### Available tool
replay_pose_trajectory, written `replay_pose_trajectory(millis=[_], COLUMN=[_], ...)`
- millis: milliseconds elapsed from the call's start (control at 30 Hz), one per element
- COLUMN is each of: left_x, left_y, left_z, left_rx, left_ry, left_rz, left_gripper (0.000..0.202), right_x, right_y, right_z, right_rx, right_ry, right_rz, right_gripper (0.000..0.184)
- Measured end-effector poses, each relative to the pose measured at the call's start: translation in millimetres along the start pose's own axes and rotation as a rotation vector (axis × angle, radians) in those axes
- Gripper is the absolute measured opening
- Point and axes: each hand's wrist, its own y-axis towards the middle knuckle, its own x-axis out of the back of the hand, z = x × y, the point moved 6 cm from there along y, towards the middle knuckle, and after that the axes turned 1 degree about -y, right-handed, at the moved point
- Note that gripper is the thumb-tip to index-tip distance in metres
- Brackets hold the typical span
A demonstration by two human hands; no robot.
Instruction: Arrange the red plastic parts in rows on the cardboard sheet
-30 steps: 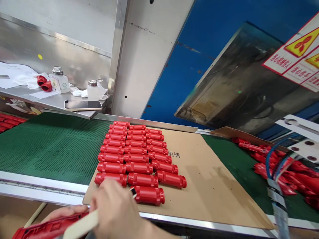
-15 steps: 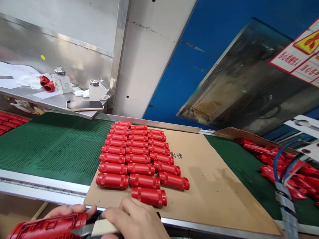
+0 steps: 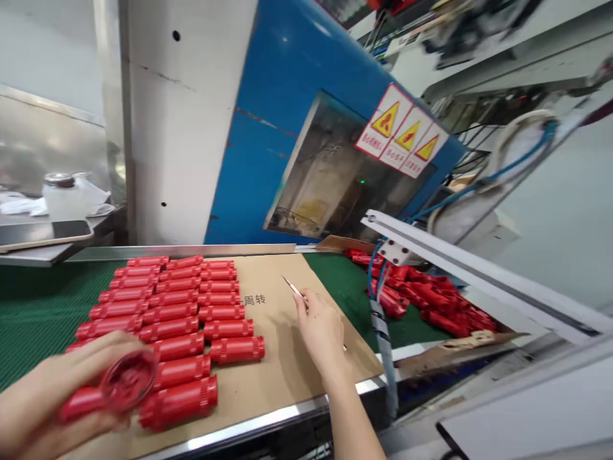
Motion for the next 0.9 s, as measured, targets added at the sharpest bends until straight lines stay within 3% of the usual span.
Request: replay_pose_trajectory(millis=[67, 200, 267, 367, 467, 633, 767, 833, 900], left_x=[-22.2, -66.7, -93.5, -129.2, -148.4, -154.1, -153.7, -141.8, -112.3], left_y=[39.5, 97.7, 100.2, 76.5, 55.0, 57.3, 58.1, 57.4, 58.9], left_z=[-19.5, -43.4, -49.2, -50.9, -46.3, -33.1, -31.9, -33.1, -31.4], left_rx=[-0.064, -0.048, -0.067, -0.116, -0.157, -0.145, -0.159, -0.154, -0.141], left_ry=[0.314, 0.405, 0.407, 0.487, 0.580, 0.659, 0.627, 0.555, 0.439], left_rz=[0.209, 0.313, 0.378, 0.511, 0.593, 0.593, 0.542, 0.462, 0.339], left_gripper=[0.045, 0.033, 0.026, 0.029, 0.032, 0.040, 0.029, 0.038, 0.039], right_x=[-12.1, -30.5, -35.1, -38.0, -38.9, -38.4, -37.3, -35.2, -31.7], right_y=[10.1, 10.1, 6.7, 4.4, 5.1, 4.2, 3.4, 6.6, 12.5], right_z=[-28.5, -55.3, -58.5, -59.1, -59.1, -59.1, -56.3, -56.1, -59.7], right_rx=[-0.111, -0.189, -0.188, -0.187, -0.185, -0.181, -0.191, -0.207, -0.242], right_ry=[-0.109, -0.249, -0.292, -0.331, -0.352, -0.360, -0.369, -0.380, -0.391], right_rz=[0.015, 0.084, 0.103, 0.114, 0.118, 0.118, 0.120, 0.107, 0.088], right_gripper=[0.021, 0.018, 0.018, 0.018, 0.018, 0.019, 0.019, 0.019, 0.020])
